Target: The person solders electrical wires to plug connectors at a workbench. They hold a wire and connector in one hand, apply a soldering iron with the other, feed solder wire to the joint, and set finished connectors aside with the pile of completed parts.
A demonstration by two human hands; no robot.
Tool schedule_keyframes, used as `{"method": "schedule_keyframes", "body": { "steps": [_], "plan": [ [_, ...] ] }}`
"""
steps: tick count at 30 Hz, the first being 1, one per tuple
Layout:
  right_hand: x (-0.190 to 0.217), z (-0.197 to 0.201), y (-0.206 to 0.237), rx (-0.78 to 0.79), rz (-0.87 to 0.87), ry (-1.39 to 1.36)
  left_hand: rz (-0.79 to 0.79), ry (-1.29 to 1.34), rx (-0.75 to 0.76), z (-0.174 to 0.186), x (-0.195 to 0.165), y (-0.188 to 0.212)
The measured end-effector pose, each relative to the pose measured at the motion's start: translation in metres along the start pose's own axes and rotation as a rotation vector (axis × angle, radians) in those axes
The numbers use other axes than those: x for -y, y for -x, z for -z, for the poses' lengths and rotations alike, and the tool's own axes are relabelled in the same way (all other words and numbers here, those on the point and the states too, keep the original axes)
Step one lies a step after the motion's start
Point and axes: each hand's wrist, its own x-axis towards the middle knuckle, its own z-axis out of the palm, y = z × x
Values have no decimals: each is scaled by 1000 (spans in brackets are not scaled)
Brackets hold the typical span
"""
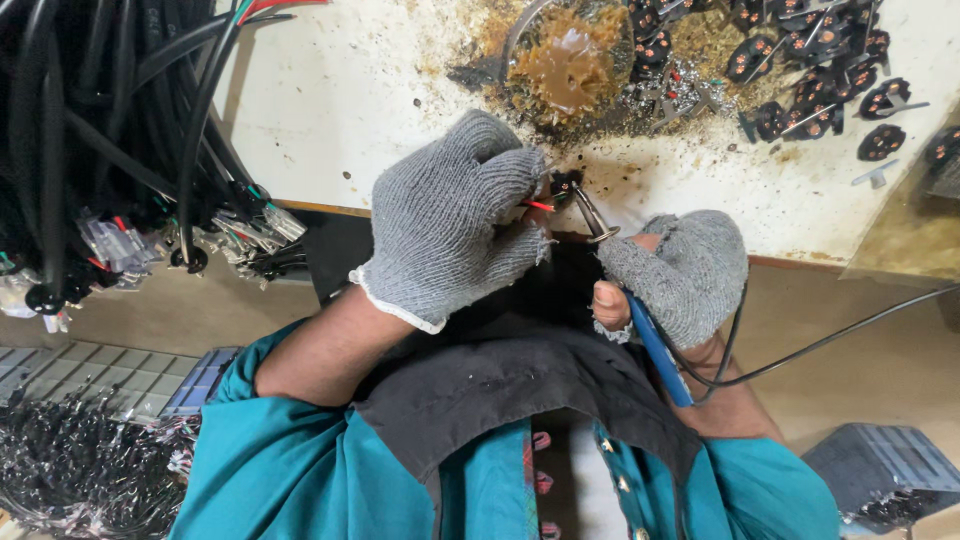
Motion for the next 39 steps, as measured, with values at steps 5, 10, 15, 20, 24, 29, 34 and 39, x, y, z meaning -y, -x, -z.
{"method": "schedule_keyframes", "body": {
  "steps": [5, 10, 15, 20, 24, 29, 34, 39],
  "plan": [
    [2, 0, 1, 13, 8, 6, -15, -63, -3, -3, 0, 0],
    [1, 3, -5, 32, 27, 15, -30, -105, -12, -5, 1, -1],
    [10, 0, -22, 385, -522, -75, -50, -77, -39, -4, 2, -1],
    [22, 4, -33, 368, -870, -447, -65, -47, -8, -3, 3, -2],
    [19, -1, -31, 437, -862, -174, -50, -50, -21, -3, 3, -3],
    [15, 0, -14, 283, -814, -457, -59, -40, -38, -5, 3, -1],
    [10, 11, -18, -91, 99, -61, -65, -42, -40, -5, 3, -1],
    [25, 10, -30, 86, -649, -400, -57, -68, -31, -4, 3, -1]
  ]
}}
